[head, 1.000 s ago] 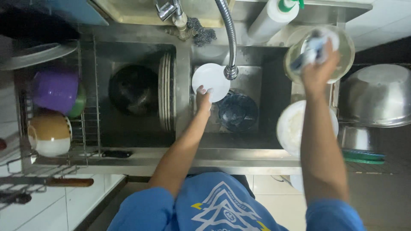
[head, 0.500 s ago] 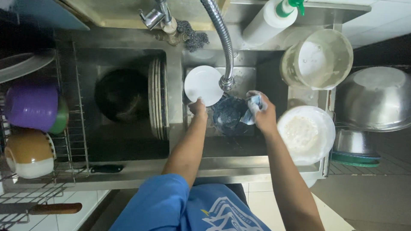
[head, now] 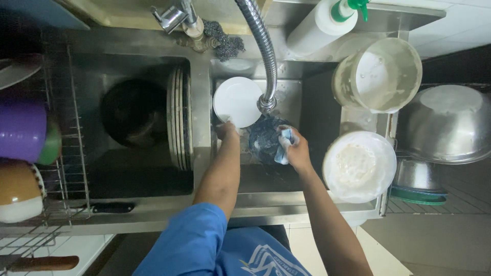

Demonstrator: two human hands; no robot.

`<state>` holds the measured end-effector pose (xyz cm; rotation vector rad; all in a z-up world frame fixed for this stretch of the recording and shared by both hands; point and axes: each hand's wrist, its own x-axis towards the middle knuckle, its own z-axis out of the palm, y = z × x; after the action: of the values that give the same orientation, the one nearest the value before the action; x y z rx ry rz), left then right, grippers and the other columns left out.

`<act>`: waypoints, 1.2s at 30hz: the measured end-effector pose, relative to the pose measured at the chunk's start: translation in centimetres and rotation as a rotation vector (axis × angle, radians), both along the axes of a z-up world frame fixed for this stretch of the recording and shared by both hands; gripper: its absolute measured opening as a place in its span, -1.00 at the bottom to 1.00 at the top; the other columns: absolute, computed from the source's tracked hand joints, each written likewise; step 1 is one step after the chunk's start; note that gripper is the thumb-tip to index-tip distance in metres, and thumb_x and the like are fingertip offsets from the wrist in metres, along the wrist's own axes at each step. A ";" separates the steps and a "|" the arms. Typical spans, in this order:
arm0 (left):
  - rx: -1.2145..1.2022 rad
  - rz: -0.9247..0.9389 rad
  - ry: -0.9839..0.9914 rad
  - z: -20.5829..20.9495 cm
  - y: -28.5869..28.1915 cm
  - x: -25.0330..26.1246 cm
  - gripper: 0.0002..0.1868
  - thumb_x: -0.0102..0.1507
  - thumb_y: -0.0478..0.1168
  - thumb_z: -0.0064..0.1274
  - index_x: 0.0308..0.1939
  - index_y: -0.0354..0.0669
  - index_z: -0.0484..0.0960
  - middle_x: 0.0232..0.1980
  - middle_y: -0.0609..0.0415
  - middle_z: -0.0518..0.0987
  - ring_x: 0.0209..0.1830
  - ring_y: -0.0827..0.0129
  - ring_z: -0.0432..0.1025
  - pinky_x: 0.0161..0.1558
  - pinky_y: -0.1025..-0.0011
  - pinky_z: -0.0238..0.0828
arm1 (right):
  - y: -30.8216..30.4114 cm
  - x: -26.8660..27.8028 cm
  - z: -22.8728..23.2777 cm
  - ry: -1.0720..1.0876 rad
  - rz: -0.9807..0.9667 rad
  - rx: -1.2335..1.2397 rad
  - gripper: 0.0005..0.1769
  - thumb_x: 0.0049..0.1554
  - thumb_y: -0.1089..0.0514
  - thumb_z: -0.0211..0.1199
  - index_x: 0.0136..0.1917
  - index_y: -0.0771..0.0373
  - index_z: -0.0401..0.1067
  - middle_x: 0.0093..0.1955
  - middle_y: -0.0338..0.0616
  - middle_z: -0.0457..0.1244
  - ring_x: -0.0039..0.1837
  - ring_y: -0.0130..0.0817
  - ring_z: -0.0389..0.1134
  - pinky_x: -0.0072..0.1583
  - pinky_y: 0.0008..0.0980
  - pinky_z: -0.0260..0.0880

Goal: The person washes a green bowl, a white plate, and a clear plastic bowl in a commercial kitchen sink using a soapy cloth and running water. They scrub each item thoroughly, rinse them, and place them on a drying rack.

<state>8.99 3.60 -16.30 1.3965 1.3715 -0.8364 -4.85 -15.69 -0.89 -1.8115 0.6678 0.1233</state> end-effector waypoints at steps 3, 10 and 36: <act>0.256 -0.523 0.075 -5.7 -1.1 -1.0 -0.53 0.49 0.08 -0.06 0.19 -0.23 0.64 0.07 -0.02 0.70 0.10 0.29 0.63 -0.04 0.29 0.57 | 0.8 -0.4 -0.4 0.219 -0.032 -0.012 -0.49 0.24 0.20 0.30 0.43 0.36 0.42 0.28 0.34 0.36 0.39 0.30 0.35 0.41 0.17 0.28; 0.386 -0.267 -0.307 -12.7 -1.1 -3.4 -0.67 0.18 -0.09 0.33 -0.06 -0.17 0.74 -0.07 -0.04 0.74 0.04 0.12 0.67 0.00 0.17 0.63 | 1.3 -3.6 -7.2 0.422 0.090 -0.091 -0.42 0.16 0.08 0.36 0.43 0.25 0.47 0.28 0.19 0.40 0.41 0.12 0.36 0.41 0.10 0.33; 0.077 -0.016 -0.451 -4.0 -1.7 -2.5 -0.54 0.26 -0.41 0.09 0.23 -0.60 0.52 0.07 -0.51 0.61 0.06 -0.32 0.58 -0.04 -0.09 0.70 | 3.0 -2.3 -2.3 0.398 0.019 0.021 -0.43 0.20 0.14 0.31 0.46 0.27 0.42 0.31 0.28 0.37 0.46 0.19 0.31 0.43 0.17 0.30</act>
<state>6.44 1.86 -20.27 1.5430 1.0513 -0.4424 -7.19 -12.69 -3.22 -1.7892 0.9228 0.5117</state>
